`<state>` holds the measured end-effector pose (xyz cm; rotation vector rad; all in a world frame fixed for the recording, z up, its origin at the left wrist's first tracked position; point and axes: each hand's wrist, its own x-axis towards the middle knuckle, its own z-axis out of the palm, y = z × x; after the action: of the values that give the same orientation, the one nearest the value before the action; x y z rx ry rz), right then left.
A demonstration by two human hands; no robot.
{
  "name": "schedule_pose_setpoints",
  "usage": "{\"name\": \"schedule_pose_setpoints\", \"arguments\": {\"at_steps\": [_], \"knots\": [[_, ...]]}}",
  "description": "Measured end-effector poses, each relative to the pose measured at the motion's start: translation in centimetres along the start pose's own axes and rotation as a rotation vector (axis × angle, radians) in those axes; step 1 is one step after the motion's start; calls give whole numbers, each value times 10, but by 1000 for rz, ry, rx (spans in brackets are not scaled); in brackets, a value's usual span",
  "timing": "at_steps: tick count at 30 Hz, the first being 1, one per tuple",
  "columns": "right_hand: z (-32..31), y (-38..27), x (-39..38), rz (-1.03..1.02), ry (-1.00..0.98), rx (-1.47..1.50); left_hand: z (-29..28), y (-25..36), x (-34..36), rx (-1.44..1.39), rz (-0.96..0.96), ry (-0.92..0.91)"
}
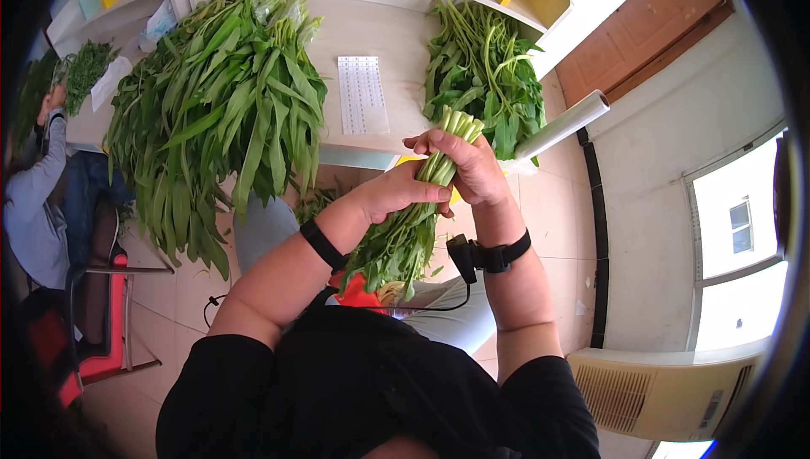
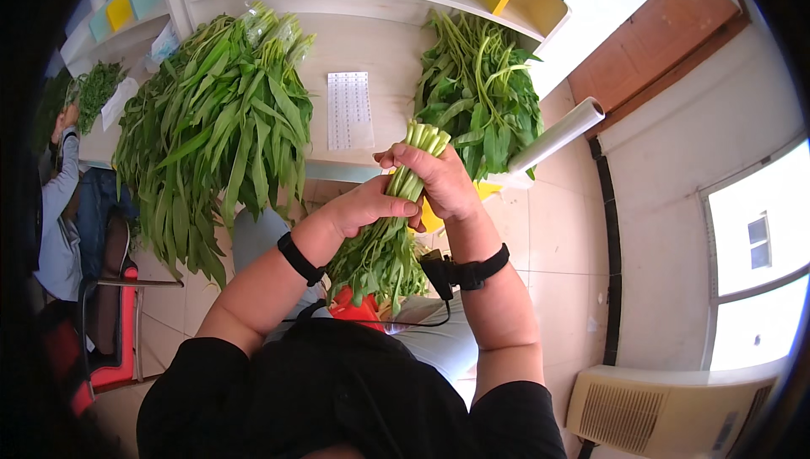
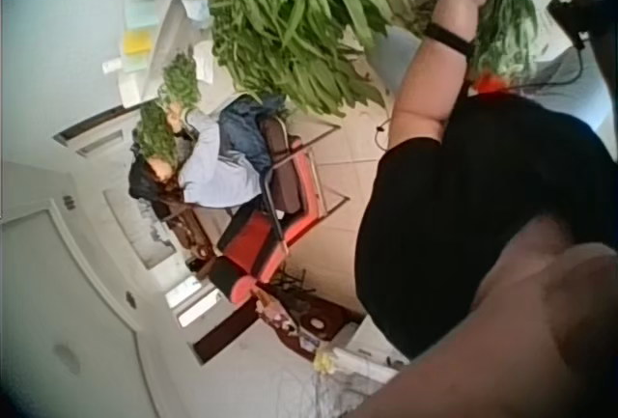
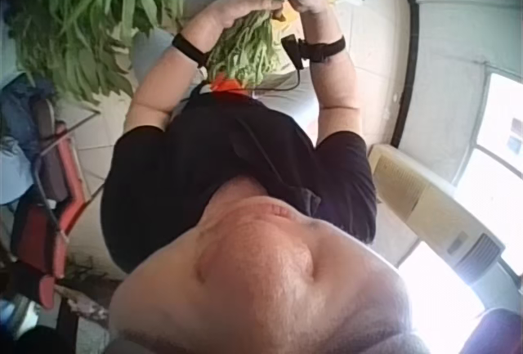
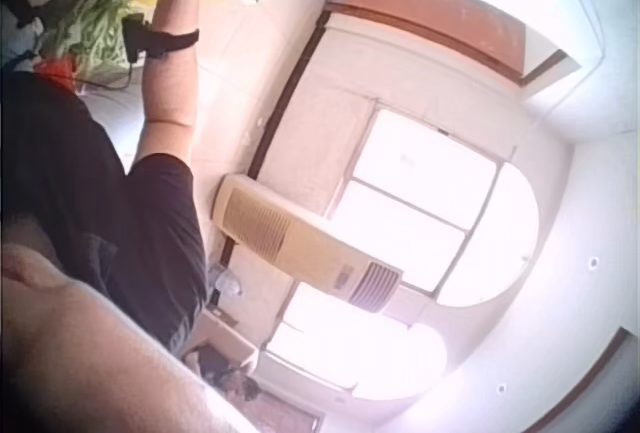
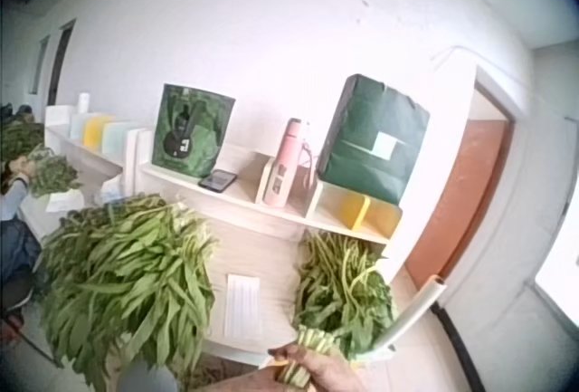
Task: Bundling morning glory vegetables using plastic wrap and rubber bands.
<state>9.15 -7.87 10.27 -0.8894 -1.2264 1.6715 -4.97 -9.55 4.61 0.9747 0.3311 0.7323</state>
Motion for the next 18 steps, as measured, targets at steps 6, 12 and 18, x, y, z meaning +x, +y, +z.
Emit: {"name": "schedule_pose_setpoints", "arguments": {"at_steps": [6, 12, 18], "knots": [[2, 3, -1, -44, 23, -83, 12, -3, 0, 155, 44, 102], [8, 15, -5, -82, -6, -228, -5, -13, 3, 115, 128, 265], [15, 38, -20, -259, 168, -483, -18, -9, 11, 74, 248, 438]]}}
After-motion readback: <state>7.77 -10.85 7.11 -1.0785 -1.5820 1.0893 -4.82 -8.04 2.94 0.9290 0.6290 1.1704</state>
